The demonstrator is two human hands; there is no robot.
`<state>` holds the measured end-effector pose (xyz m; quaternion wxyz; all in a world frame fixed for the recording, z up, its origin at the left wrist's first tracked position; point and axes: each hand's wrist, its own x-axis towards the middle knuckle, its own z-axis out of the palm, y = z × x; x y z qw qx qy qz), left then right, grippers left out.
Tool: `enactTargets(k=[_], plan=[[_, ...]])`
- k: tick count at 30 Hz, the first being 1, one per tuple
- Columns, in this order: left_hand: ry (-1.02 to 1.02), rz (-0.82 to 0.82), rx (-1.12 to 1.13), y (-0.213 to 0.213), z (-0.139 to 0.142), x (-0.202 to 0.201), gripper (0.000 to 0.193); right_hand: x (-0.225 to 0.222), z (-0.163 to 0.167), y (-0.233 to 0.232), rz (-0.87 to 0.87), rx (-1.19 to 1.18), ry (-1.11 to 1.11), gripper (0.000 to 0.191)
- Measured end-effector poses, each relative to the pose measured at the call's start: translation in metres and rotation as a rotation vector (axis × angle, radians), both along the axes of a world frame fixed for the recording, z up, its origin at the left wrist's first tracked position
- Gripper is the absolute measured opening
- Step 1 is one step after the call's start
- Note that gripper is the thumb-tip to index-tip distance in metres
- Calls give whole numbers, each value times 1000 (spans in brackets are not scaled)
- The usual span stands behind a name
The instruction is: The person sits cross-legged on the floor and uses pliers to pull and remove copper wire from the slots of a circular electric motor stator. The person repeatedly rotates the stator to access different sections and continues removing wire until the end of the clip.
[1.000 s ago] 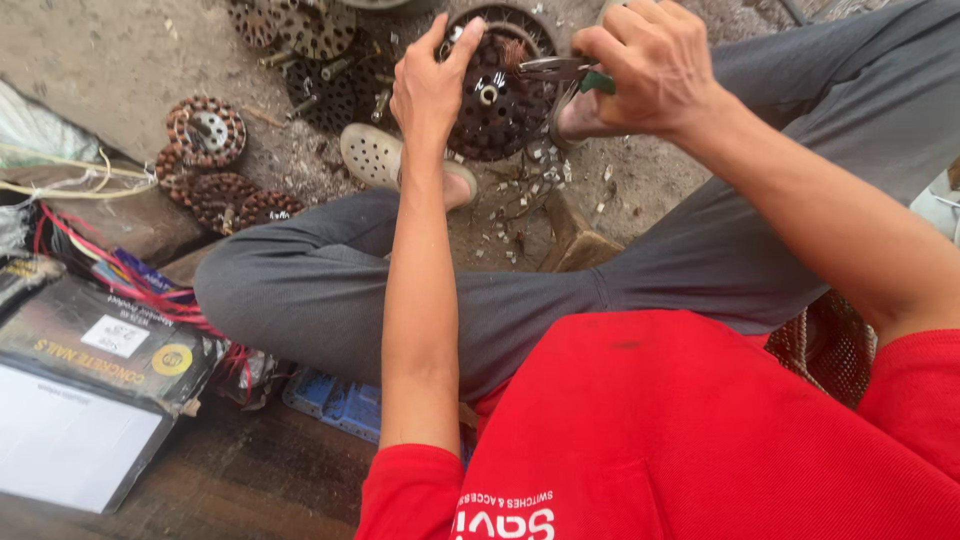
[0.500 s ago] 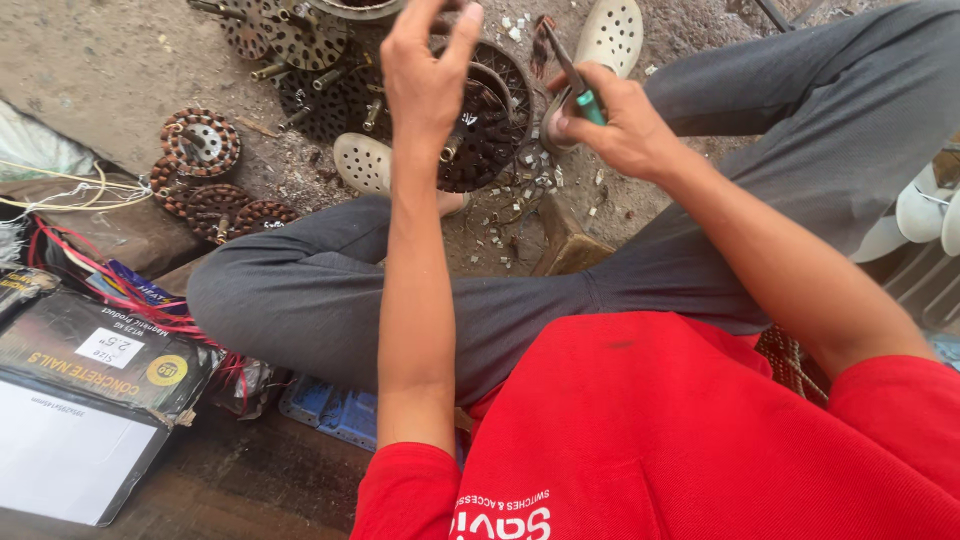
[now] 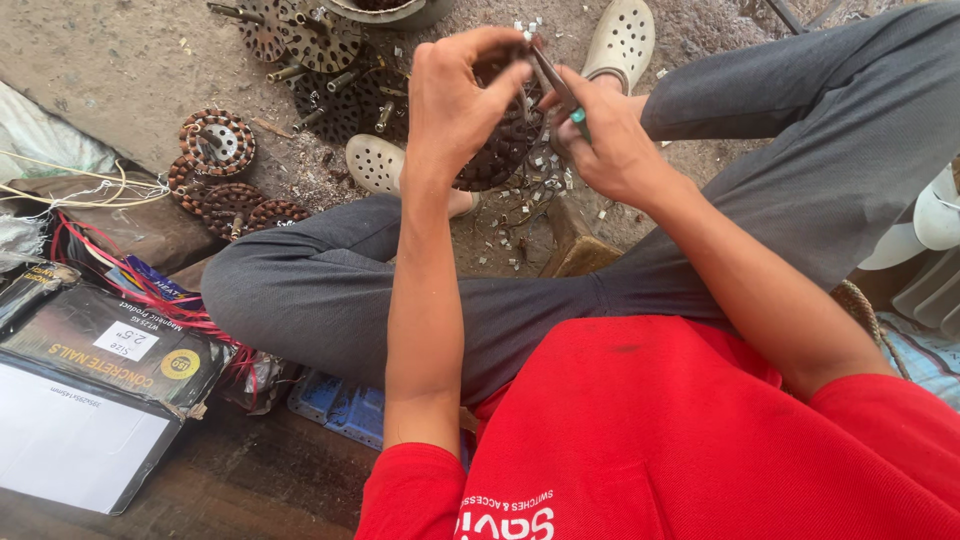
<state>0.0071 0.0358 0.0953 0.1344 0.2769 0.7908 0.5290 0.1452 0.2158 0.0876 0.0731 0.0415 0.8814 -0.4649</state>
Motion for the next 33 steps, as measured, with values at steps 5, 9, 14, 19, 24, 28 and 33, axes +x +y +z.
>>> enactTargets(k=[5, 9, 14, 19, 24, 28, 33], plan=[[174, 300, 154, -13, -10, -16, 15, 13, -2, 4, -29, 146, 119, 72], [292, 556, 19, -31, -25, -63, 16, 26, -3, 12, -117, -57, -93, 61], [777, 402, -335, -64, -56, -78, 52, 38, 0, 18, -147, -148, -177, 78], [-24, 450, 28, -52, -73, -51, 29, 38, -9, 24, -149, -287, -430, 66], [-213, 497, 352, -18, -63, 6, 31, 35, -19, 21, -100, -284, -408, 61], [-281, 515, 548, 6, -74, 66, 40, 30, -18, 17, -71, -347, -350, 65], [-306, 623, 623, 16, -94, 70, 50, 30, -17, 14, -90, -386, -421, 66]])
